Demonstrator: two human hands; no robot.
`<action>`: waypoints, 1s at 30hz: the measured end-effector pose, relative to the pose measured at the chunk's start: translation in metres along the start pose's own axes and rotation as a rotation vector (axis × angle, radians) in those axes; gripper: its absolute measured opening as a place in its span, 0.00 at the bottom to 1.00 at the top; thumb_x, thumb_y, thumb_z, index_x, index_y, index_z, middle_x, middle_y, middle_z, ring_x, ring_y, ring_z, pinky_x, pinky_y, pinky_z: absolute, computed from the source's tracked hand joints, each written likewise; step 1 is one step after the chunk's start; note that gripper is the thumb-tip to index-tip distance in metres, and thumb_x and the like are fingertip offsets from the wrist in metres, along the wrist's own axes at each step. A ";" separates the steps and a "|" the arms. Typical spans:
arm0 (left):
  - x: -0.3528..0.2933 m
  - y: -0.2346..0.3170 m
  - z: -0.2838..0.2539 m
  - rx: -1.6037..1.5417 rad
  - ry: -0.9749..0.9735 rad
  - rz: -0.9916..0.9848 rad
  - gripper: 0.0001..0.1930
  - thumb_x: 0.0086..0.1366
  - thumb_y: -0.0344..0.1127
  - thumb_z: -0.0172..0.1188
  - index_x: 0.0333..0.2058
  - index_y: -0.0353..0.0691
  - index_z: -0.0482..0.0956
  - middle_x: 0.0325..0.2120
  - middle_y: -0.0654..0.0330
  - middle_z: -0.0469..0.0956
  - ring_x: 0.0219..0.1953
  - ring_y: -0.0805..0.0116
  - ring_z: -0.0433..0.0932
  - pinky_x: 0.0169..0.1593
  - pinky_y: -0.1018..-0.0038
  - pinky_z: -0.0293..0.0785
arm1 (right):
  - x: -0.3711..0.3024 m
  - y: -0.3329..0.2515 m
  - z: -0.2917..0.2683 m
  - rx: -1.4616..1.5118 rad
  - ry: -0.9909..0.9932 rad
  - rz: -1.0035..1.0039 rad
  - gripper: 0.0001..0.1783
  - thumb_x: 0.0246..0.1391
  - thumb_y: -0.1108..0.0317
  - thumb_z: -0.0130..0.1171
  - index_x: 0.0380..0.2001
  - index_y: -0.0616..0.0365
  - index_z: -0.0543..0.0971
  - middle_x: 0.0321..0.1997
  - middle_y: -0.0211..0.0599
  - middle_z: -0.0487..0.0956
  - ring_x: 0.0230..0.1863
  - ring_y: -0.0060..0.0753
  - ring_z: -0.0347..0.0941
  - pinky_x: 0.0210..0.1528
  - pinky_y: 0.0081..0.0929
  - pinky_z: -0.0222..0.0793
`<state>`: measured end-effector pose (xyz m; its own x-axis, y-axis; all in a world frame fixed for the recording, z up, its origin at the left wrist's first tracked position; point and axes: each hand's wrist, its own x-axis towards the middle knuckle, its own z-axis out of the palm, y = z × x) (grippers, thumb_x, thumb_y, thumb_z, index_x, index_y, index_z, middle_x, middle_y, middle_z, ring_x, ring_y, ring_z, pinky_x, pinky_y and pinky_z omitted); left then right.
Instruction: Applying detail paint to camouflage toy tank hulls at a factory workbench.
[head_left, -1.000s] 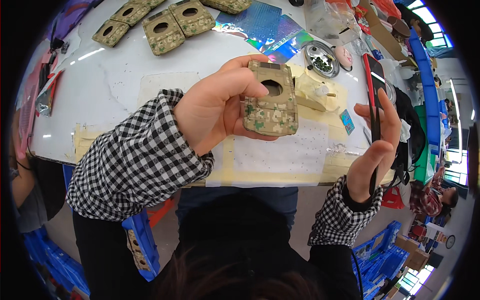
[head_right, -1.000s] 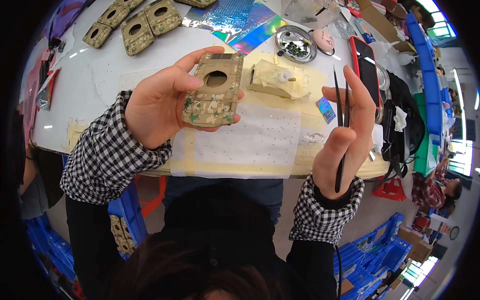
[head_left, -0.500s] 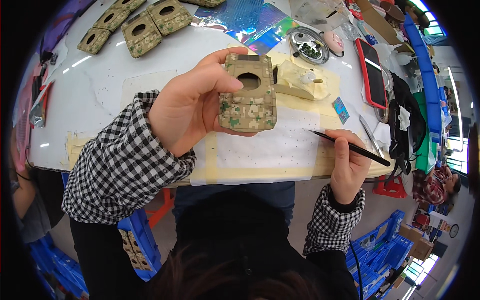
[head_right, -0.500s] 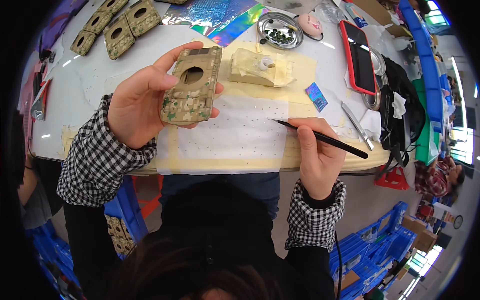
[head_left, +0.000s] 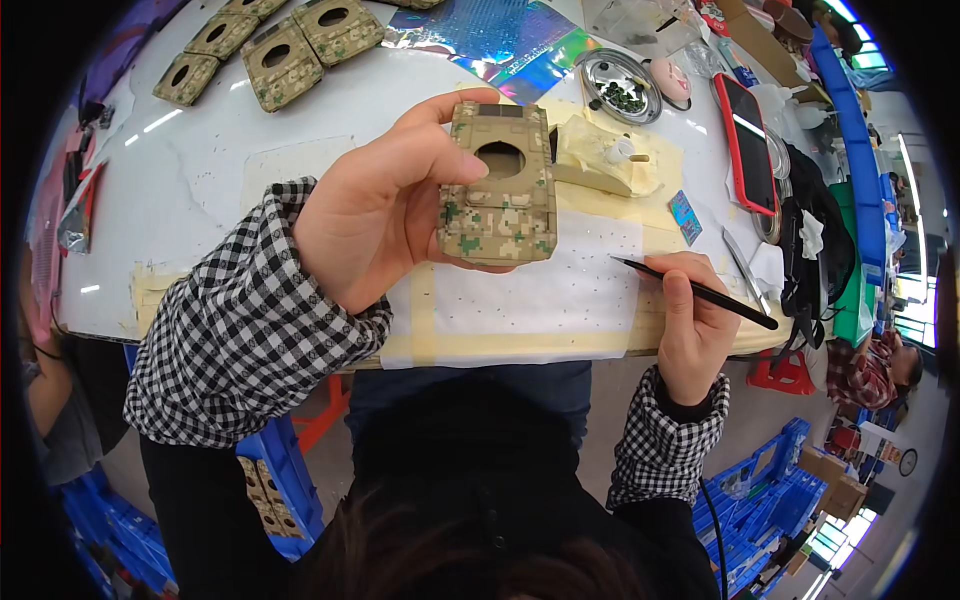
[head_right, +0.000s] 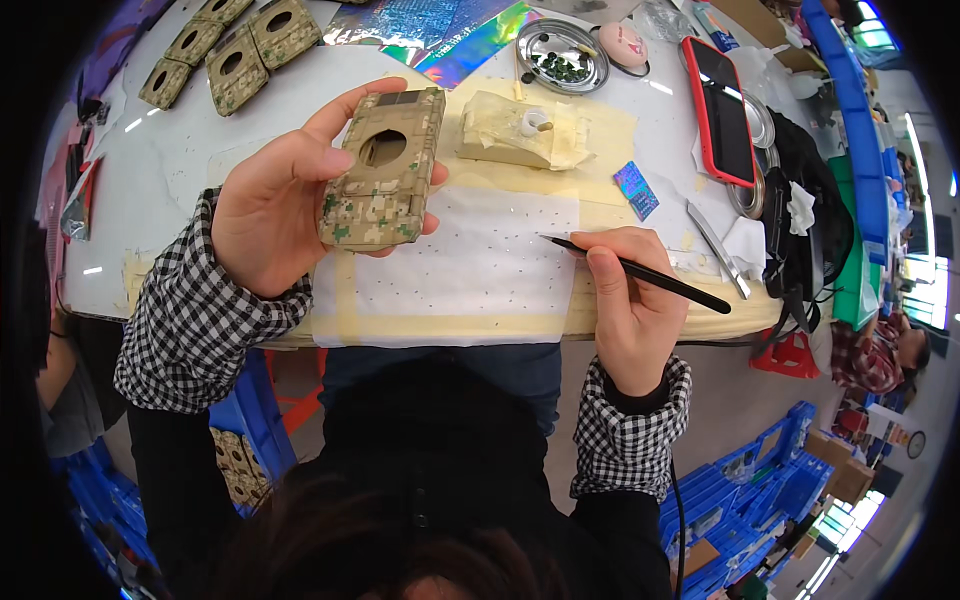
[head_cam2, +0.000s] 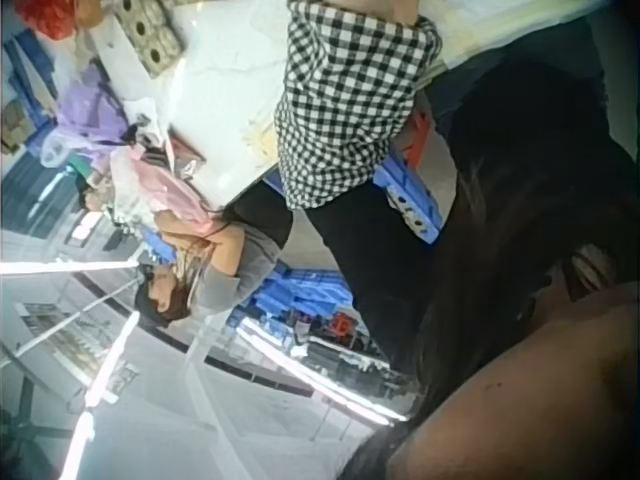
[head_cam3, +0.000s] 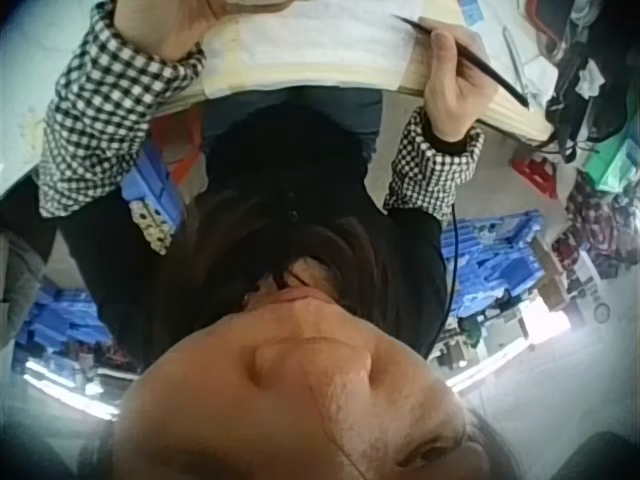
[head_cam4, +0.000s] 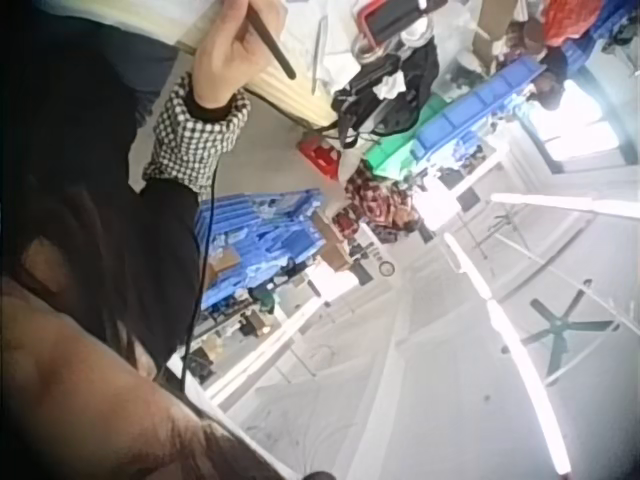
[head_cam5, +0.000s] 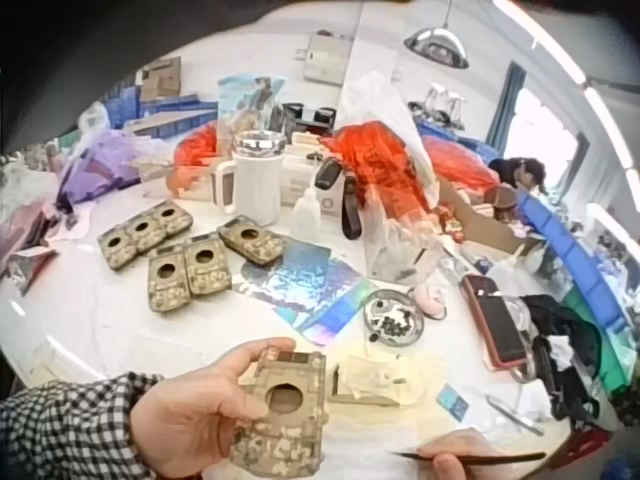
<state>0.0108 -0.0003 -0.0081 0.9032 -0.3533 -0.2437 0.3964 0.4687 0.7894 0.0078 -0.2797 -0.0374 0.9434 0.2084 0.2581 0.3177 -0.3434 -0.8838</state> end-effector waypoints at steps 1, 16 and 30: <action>0.000 0.000 0.000 0.001 0.004 -0.001 0.34 0.59 0.39 0.44 0.65 0.44 0.48 0.50 0.41 0.70 0.45 0.49 0.78 0.40 0.67 0.76 | 0.000 0.000 0.000 -0.002 -0.003 -0.001 0.06 0.58 0.75 0.54 0.34 0.67 0.79 0.35 0.36 0.76 0.36 0.23 0.69 0.41 0.18 0.64; -0.002 0.001 0.004 0.010 0.023 -0.008 0.34 0.59 0.39 0.44 0.65 0.44 0.48 0.50 0.42 0.71 0.46 0.50 0.78 0.41 0.67 0.76 | 0.000 -0.001 0.000 0.023 -0.004 -0.009 0.07 0.60 0.74 0.53 0.35 0.67 0.78 0.35 0.36 0.76 0.36 0.24 0.70 0.41 0.18 0.64; -0.003 0.001 0.004 0.029 0.015 0.005 0.34 0.60 0.38 0.43 0.65 0.43 0.48 0.51 0.42 0.70 0.46 0.49 0.77 0.44 0.65 0.76 | -0.001 -0.001 -0.001 0.002 -0.004 -0.019 0.07 0.59 0.74 0.53 0.34 0.67 0.78 0.35 0.35 0.75 0.36 0.22 0.69 0.41 0.18 0.63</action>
<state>0.0078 -0.0020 -0.0038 0.9076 -0.3388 -0.2478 0.3870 0.4471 0.8064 0.0064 -0.2803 -0.0365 0.9366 0.2190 0.2736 0.3358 -0.3375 -0.8794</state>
